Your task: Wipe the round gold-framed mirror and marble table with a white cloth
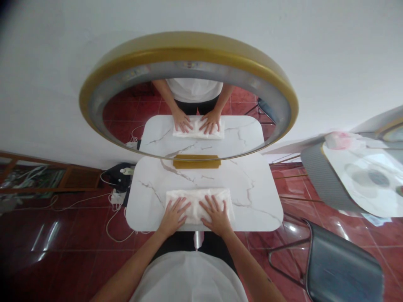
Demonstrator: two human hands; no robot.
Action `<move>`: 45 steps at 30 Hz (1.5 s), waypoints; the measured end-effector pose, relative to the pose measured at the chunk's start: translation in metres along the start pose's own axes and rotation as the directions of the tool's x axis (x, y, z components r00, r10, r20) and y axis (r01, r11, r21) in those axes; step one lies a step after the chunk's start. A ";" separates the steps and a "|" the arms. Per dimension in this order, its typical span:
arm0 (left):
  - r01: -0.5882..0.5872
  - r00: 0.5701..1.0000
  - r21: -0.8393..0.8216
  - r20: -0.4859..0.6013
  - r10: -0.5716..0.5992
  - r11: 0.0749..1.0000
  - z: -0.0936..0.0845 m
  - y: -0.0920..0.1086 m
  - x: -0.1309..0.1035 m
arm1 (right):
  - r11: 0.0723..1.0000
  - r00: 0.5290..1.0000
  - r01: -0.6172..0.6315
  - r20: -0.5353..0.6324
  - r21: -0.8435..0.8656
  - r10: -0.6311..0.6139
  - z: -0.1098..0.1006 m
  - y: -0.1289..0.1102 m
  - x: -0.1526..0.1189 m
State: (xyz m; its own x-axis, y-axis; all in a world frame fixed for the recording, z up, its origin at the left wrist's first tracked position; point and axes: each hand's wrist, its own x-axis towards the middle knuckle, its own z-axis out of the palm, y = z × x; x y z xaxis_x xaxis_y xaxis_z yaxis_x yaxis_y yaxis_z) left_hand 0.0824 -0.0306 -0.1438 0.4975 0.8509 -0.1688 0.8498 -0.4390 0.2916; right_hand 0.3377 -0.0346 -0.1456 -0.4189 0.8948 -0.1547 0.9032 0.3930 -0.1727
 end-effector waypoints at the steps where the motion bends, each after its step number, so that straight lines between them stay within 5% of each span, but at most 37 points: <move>1: 0.025 1.000 -0.011 -0.002 -0.025 1.000 -0.004 -0.003 0.013 | 1.000 1.000 -0.016 -0.004 -0.008 0.016 -0.004 0.004 0.013; 7: 0.142 0.989 -0.050 -0.018 -0.143 0.989 -0.026 -0.016 0.084 | 0.990 0.990 -0.139 0.013 -0.017 0.140 -0.019 0.016 0.080; 11: 0.193 0.981 -0.075 0.008 -0.193 0.978 -0.030 -0.011 0.094 | 0.983 0.982 -0.185 0.041 0.013 0.185 -0.018 0.013 0.086; 24: 0.009 0.997 -0.084 0.079 -0.002 0.996 0.005 0.015 -0.027 | 0.999 1.000 -0.020 0.011 0.046 0.020 0.009 -0.018 -0.035; 36: 0.042 0.996 -0.199 0.086 -0.025 0.979 -0.007 -0.002 -0.032 | 0.999 0.997 0.031 0.074 0.006 -0.032 0.020 -0.019 -0.014; 40: 0.105 0.993 -0.182 0.071 -0.094 0.978 -0.012 -0.025 -0.052 | 0.997 0.992 0.077 0.096 0.016 -0.078 0.023 -0.050 0.005; 45: 0.202 0.979 -0.134 0.031 -0.200 0.970 -0.020 -0.067 -0.092 | 0.992 0.989 0.115 0.086 0.044 -0.118 0.031 -0.117 0.031</move>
State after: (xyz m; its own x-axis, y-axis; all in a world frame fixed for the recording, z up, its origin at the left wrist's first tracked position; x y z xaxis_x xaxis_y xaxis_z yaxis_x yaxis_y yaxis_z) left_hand -0.0240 -0.0739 -0.1290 0.3227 0.9122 -0.2526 0.9018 -0.2153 0.3748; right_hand 0.2165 -0.0592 -0.1599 -0.5291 0.8206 -0.2161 0.8442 0.4832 -0.2322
